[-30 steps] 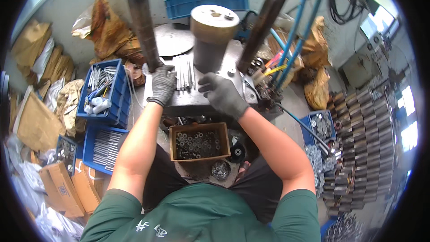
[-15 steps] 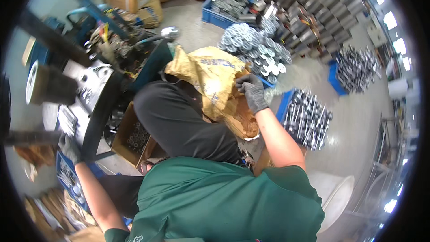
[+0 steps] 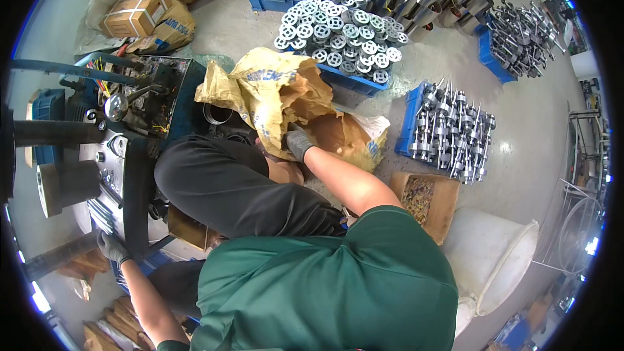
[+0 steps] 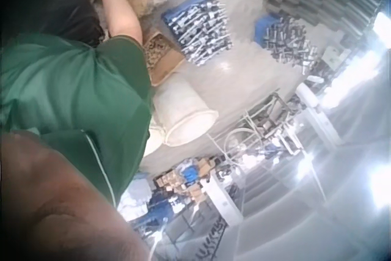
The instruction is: Assemble metal rods and components using a mechanical press machine.
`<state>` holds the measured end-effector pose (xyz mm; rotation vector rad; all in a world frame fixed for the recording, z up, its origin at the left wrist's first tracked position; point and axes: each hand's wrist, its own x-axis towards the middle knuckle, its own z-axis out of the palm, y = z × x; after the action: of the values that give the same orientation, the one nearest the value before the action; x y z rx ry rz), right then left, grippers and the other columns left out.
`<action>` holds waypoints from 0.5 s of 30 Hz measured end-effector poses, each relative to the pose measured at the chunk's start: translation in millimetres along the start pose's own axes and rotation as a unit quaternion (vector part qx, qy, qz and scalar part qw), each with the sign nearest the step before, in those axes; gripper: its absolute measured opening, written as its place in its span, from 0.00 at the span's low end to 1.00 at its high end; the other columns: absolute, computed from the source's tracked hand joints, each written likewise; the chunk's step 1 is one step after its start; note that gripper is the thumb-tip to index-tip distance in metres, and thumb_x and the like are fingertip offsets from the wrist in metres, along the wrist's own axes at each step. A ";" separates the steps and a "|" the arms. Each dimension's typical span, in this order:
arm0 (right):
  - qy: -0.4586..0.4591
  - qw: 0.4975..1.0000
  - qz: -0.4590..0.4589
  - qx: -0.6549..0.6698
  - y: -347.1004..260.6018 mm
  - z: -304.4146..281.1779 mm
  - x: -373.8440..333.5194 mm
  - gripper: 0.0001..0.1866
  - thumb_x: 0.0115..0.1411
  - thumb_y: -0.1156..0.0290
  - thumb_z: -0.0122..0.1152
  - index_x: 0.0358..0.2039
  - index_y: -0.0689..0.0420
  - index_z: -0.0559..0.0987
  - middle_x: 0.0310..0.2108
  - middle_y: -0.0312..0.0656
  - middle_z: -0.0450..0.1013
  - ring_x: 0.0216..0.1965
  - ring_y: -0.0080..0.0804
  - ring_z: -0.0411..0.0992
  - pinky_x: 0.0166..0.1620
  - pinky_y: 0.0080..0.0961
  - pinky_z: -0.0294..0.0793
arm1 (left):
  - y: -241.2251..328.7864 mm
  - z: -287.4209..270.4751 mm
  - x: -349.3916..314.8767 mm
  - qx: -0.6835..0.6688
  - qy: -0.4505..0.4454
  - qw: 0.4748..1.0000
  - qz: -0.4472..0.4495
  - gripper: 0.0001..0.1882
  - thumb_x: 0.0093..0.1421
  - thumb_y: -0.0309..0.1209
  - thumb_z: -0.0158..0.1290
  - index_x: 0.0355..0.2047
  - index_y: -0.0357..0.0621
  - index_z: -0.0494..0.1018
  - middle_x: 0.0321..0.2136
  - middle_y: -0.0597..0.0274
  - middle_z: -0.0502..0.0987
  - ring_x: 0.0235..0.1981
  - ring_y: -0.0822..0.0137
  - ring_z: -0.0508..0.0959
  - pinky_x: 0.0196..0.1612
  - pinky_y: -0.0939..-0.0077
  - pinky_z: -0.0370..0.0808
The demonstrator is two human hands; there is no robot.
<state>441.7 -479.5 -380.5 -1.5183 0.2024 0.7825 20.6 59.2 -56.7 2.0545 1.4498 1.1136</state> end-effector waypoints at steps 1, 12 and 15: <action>-0.032 0.997 -0.006 0.069 -19.2 4.8 -17.5 0.27 0.58 0.77 0.59 0.60 0.54 0.73 0.51 0.42 0.76 0.55 0.35 0.72 0.57 0.28 0.70 | -1.5 -6.7 0.3 -0.006 -0.005 1.000 -0.012 0.17 0.67 0.31 0.48 0.52 0.34 0.76 0.47 0.55 0.79 0.48 0.63 0.76 0.55 0.70 0.71; 0.085 0.943 -0.194 -0.256 -54.9 -22.4 -80.2 0.39 0.53 0.64 0.66 0.65 0.57 0.65 0.57 0.56 0.70 0.60 0.56 0.67 0.61 0.37 0.68 | 17.1 28.2 -2.1 -0.042 -0.018 0.997 -0.068 0.18 0.67 0.30 0.50 0.54 0.36 0.75 0.49 0.58 0.77 0.47 0.65 0.75 0.52 0.72 0.72; 0.001 0.945 -0.180 -0.272 -69.0 -32.7 -73.2 0.28 0.53 0.64 0.65 0.54 0.58 0.72 0.48 0.57 0.75 0.54 0.57 0.71 0.56 0.40 0.72 | 11.7 12.9 -1.0 -0.058 -0.025 0.996 -0.065 0.18 0.66 0.30 0.50 0.54 0.36 0.75 0.48 0.59 0.78 0.46 0.66 0.75 0.51 0.72 0.73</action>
<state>437.6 -525.1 -285.1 -1.9998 -0.3134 0.5617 37.6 55.4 -56.8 1.8666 1.4384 1.0613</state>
